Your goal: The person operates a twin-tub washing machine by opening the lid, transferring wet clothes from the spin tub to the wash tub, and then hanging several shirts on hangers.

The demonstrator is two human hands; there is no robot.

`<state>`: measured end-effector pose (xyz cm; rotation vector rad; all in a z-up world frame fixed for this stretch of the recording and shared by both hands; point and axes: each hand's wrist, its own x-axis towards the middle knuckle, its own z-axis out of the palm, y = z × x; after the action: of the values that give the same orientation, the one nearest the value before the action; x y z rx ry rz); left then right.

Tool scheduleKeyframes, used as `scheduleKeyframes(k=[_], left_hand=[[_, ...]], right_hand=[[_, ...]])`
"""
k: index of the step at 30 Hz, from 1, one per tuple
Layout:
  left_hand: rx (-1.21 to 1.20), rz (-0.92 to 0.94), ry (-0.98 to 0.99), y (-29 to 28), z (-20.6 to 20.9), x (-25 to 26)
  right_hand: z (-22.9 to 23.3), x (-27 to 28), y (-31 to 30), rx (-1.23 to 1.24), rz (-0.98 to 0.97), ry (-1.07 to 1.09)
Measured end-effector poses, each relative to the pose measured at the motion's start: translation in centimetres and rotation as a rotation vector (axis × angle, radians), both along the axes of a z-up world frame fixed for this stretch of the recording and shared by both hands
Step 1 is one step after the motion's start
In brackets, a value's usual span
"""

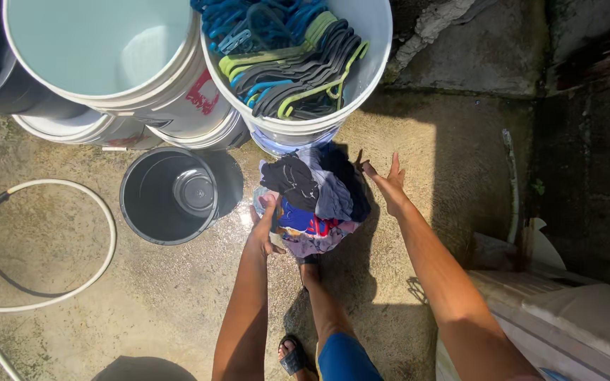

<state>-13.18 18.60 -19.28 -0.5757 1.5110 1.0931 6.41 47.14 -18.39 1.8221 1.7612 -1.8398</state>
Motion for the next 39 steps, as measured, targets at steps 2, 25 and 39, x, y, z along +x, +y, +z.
scheduleKeyframes(k=[2, 25, 39], left_hand=[[-0.012, -0.02, 0.012, 2.9, -3.9, -1.8], [0.314, -0.139, 0.22, -8.1, 14.6, 8.1], [0.529, -0.799, -0.083, -21.0, 27.9, 31.0]], right_hand=[[-5.4, -1.9, 1.2, -0.045, 0.053, -0.118], [17.5, 5.6, -18.3, 0.153, 0.147, 0.193], [39.2, 37.8, -45.0, 0.391, -0.438, 0.015]])
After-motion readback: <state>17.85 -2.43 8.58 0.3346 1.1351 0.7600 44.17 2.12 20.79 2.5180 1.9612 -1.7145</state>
